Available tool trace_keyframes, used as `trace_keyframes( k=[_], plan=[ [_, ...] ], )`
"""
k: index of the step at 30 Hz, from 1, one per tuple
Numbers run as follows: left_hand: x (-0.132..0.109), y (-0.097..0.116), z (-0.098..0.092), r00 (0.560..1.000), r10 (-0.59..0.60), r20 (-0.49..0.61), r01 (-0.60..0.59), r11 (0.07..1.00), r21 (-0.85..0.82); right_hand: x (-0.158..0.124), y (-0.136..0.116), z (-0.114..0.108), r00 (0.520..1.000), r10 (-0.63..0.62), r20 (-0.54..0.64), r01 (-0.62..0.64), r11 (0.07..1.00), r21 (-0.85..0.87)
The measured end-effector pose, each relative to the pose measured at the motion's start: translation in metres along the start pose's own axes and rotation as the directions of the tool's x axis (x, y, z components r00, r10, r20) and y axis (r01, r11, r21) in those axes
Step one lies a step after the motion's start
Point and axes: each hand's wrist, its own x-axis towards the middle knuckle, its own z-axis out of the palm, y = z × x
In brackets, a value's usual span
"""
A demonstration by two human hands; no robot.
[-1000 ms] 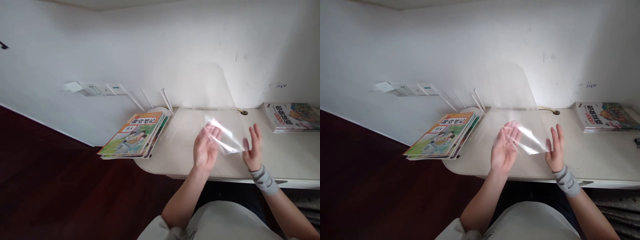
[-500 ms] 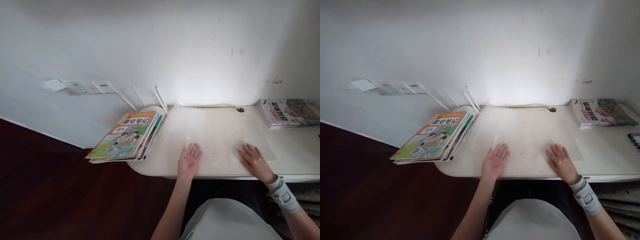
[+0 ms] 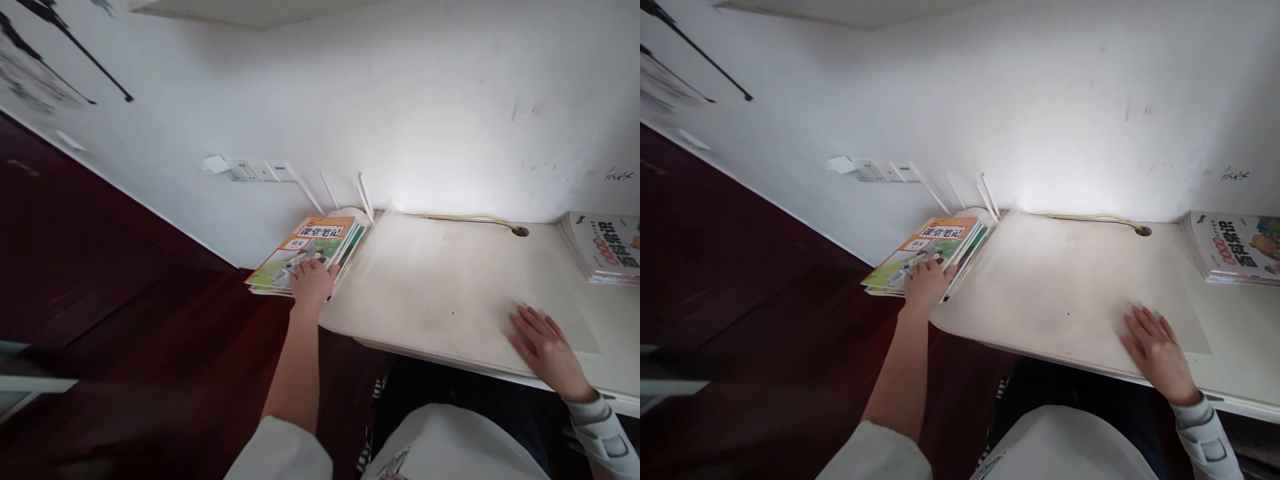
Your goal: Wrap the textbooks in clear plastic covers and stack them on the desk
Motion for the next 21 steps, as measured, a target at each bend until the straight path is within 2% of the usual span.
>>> trace_keyframes(
  k=[4,8,10,13,15,17,19,20,21],
  plan=[
    [-0.004,0.005,0.010,0.999,0.049,0.017,-0.051,0.988,0.148,-0.003,0.004,0.004,1.000,-0.017,-0.004,0.017,1.000,-0.014],
    [-0.018,0.019,0.003,0.999,0.050,0.012,-0.052,0.977,0.208,-0.004,0.005,0.006,0.999,-0.031,-0.014,0.030,0.998,-0.057],
    [-0.023,0.023,-0.010,0.997,0.069,0.037,-0.075,0.974,0.213,-0.003,0.003,0.006,0.999,-0.034,-0.020,0.032,0.997,-0.069],
    [-0.033,0.019,-0.044,0.983,0.124,0.138,-0.146,0.976,0.161,-0.001,0.000,0.004,0.999,-0.028,-0.018,0.027,0.997,-0.075],
    [-0.042,0.011,-0.069,0.989,0.122,0.080,-0.131,0.985,0.109,0.000,-0.002,0.003,1.000,-0.020,-0.008,0.020,0.997,-0.074],
    [-0.050,0.003,-0.089,0.992,0.083,-0.091,-0.086,0.996,-0.028,0.001,-0.004,0.000,1.000,-0.009,0.004,0.009,0.998,-0.066],
    [-0.057,0.002,-0.098,0.973,0.023,-0.228,-0.096,0.944,-0.315,0.003,-0.006,-0.003,1.000,0.002,0.009,-0.002,0.998,-0.056],
    [-0.059,0.006,-0.098,0.962,0.009,-0.273,-0.149,0.855,-0.497,0.003,-0.007,-0.004,1.000,0.007,0.010,-0.006,0.999,-0.052],
    [-0.062,0.012,-0.094,0.957,0.011,-0.290,-0.214,0.704,-0.677,0.004,-0.007,-0.005,1.000,0.011,0.012,-0.010,0.999,-0.049]
  ],
)
